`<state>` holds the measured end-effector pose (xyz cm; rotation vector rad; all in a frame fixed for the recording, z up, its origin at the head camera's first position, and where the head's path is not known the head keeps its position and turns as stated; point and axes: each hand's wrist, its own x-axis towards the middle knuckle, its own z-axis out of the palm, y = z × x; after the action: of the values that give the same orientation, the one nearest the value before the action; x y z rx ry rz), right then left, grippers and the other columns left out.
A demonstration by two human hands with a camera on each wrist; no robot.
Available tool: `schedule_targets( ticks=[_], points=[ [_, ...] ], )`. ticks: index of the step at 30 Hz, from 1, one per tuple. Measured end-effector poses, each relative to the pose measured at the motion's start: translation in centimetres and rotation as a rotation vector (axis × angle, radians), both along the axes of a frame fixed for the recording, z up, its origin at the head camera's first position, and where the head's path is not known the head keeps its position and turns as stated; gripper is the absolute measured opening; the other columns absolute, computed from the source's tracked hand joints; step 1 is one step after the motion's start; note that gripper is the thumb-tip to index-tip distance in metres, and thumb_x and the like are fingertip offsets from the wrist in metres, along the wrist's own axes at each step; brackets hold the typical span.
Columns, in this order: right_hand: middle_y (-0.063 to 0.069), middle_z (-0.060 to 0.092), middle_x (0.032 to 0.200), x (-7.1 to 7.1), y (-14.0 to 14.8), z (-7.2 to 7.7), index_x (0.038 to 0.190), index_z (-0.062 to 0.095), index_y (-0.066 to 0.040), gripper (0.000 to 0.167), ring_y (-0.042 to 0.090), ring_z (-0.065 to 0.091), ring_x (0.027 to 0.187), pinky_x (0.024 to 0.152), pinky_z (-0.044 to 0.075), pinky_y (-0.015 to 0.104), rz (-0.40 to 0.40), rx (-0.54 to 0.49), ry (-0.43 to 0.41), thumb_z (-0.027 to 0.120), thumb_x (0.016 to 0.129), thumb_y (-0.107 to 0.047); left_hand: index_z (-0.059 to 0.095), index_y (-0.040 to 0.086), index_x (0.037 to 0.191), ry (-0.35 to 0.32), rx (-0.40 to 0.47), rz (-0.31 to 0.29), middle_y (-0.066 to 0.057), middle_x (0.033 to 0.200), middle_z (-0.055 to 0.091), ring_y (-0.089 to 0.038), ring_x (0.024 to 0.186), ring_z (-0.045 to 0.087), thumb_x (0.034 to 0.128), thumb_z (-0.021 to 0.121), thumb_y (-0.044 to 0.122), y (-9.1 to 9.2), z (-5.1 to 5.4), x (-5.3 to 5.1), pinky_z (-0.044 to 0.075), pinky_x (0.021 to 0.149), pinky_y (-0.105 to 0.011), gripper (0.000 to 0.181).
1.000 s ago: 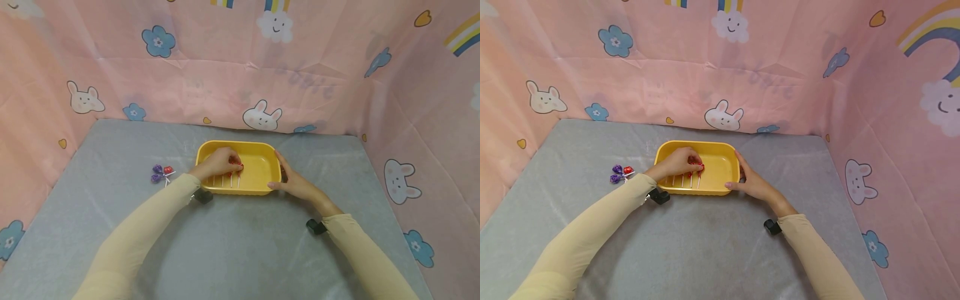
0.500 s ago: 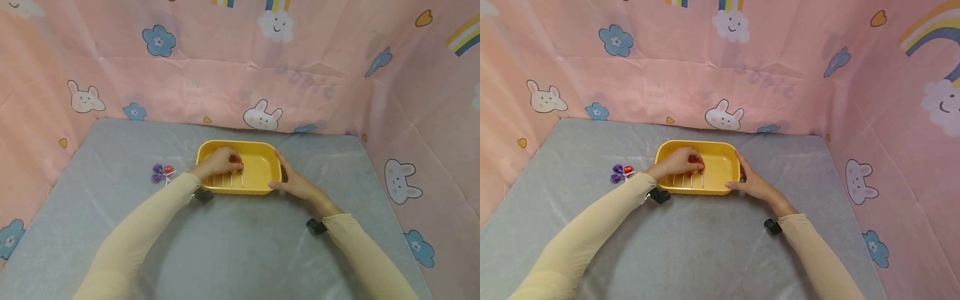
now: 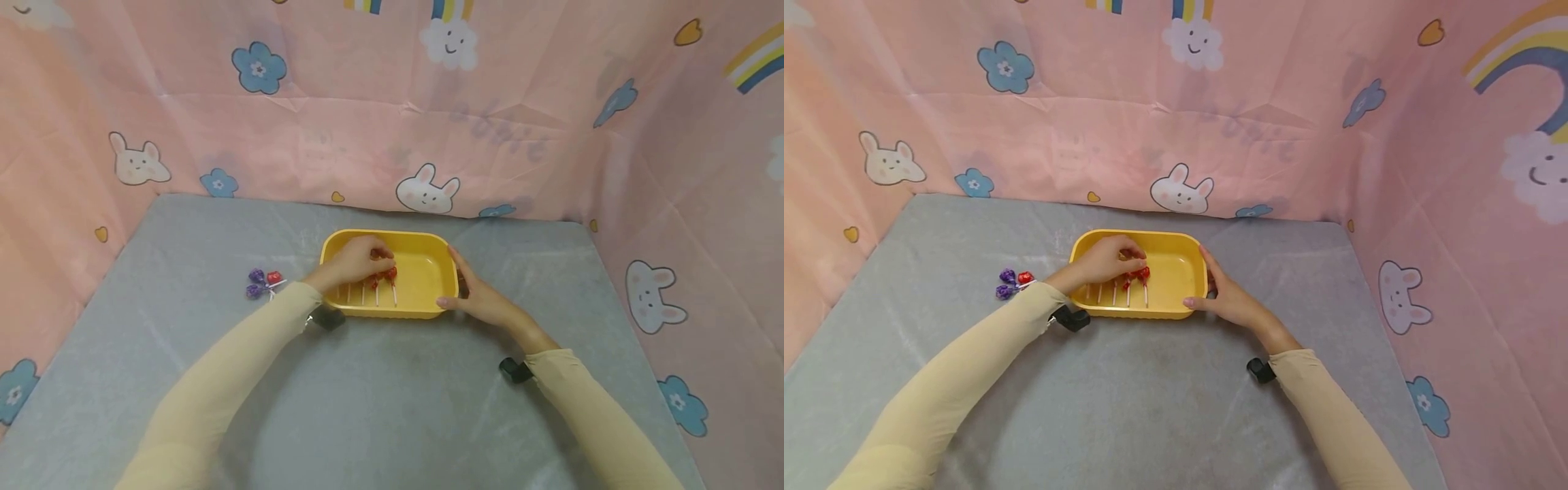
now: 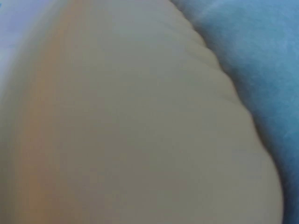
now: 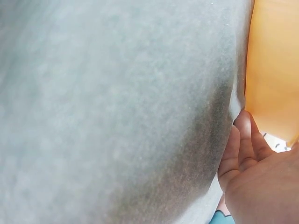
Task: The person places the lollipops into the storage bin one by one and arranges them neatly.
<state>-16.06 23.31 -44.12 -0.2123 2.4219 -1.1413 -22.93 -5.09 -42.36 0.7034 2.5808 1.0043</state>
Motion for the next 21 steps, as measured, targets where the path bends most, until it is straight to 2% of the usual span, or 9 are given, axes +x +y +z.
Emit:
schedule_targets(
  ticks=[6, 12, 16, 21],
  points=[
    [0.013, 0.017, 0.166, 0.0, 0.0, -0.1, 0.154, -0.013, -0.046, 0.109, 0.035, 0.035, 0.142, 0.119, 0.028, 0.061, 0.001, 0.005, 0.007, 0.073, 0.087, -0.045, 0.072, 0.009, 0.114, 0.049, 0.046, 0.028, -0.009, 0.115, 0.070, -0.024, 0.109, 0.062, 0.0966, 0.063, 0.029, -1.6, 1.8, 0.5, 0.049, 0.102, -0.040, 0.028],
    [0.012, 0.018, 0.165, 0.0, -0.1, -0.1, 0.155, -0.012, -0.046, 0.111, 0.034, 0.036, 0.141, 0.119, 0.028, 0.060, -0.015, -0.003, -0.008, 0.074, 0.086, -0.047, 0.069, 0.005, 0.117, 0.048, 0.126, 0.065, -0.011, 0.119, 0.068, -0.027, 0.113, 0.060, 0.0977, 0.062, 0.027, -4.4, 3.3, 1.1, 0.047, 0.104, -0.045, 0.030],
    [0.012, 0.014, 0.167, 0.0, -0.1, -0.2, 0.154, -0.013, -0.046, 0.111, 0.035, 0.033, 0.144, 0.119, 0.027, 0.061, -0.013, -0.006, -0.010, 0.074, 0.085, -0.047, 0.068, 0.005, 0.119, 0.055, 0.145, 0.116, -0.011, 0.121, 0.068, -0.028, 0.115, 0.060, 0.0985, 0.061, 0.027, -6.7, 3.8, 1.7, 0.046, 0.105, -0.048, 0.031],
    [0.011, 0.010, 0.168, 0.0, 0.0, -0.2, 0.154, -0.013, -0.047, 0.110, 0.036, 0.029, 0.147, 0.120, 0.025, 0.062, -0.007, -0.006, -0.002, 0.073, 0.086, -0.047, 0.067, 0.007, 0.119, 0.070, 0.157, 0.197, -0.011, 0.121, 0.067, -0.028, 0.115, 0.060, 0.0985, 0.061, 0.026, -9.3, 3.8, 2.9, 0.045, 0.105, -0.050, 0.028]
  ],
)
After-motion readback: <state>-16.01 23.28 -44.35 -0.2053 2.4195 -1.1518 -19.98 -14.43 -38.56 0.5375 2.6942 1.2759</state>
